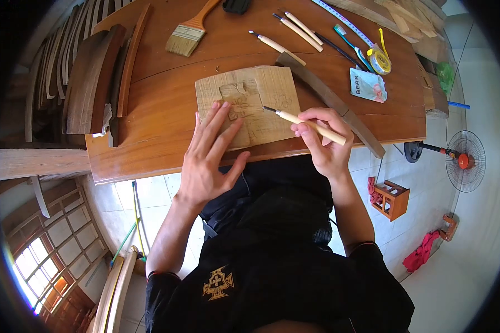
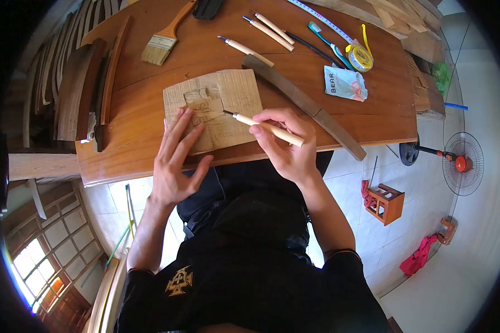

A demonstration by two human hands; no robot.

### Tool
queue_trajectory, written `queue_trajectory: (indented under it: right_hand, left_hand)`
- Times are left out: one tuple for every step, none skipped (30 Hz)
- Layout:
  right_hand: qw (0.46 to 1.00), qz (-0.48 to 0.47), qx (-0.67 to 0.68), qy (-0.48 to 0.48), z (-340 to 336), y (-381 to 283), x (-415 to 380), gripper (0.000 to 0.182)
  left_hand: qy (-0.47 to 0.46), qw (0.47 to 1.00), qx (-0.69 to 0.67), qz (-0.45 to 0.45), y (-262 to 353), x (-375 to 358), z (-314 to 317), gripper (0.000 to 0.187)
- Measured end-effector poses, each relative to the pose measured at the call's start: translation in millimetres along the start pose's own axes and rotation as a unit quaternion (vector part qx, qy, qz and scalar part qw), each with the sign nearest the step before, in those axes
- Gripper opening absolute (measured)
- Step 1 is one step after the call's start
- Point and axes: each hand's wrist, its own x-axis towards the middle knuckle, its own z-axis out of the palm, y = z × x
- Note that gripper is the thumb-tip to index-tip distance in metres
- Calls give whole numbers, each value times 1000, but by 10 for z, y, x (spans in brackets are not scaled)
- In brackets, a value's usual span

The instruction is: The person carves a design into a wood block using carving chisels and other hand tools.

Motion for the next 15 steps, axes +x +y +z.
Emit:
queue_trajectory:
  right_hand:
    - [1000,5,5,6,8,5,-4,15]
    - [1000,10,10,12,14,10,1,15]
    - [1000,8,25,16,13,12,13,15]
    - [999,6,39,20,10,8,30,16]
    - [998,4,53,23,7,0,44,16]
    - [998,7,51,23,7,-18,55,16]
    - [999,9,48,23,3,-40,66,16]
    - [999,11,45,24,-5,-52,68,17]
    - [999,7,32,20,-8,-45,63,18]
    - [1000,2,19,16,-11,-30,62,18]
    - [1000,-3,6,13,-15,-24,64,19]
    - [1000,-6,-6,15,-13,-38,55,19]
    - [1000,-7,-19,18,-2,-65,33,19]
    - [999,-9,-31,19,7,-86,12,18]
    - [999,4,-20,36,19,-81,-14,18]
  left_hand:
    - [12,1000,-25,-3,-8,-43,-11,54]
    - [24,998,-50,-5,-22,-76,-20,51]
    - [47,997,-57,-3,-41,-110,-17,46]
    - [70,996,-64,-1,-60,-151,-7,42]
    - [93,993,-70,1,-79,-179,-6,38]
    - [104,992,-67,-14,-100,-195,-18,36]
    - [114,991,-64,-28,-124,-198,-29,34]
    - [125,989,-62,-41,-138,-186,-29,31]
    - [146,988,-30,-31,-104,-133,-41,28]
    - [142,989,-29,-19,-60,-96,-58,27]
    - [138,990,-28,-7,-19,-56,-69,26]
    - [134,991,-27,5,17,-29,-56,24]
    - [126,991,-36,18,59,-19,-19,24]
    - [118,992,-44,31,114,-14,27,24]
    - [111,992,-52,43,167,-9,66,23]
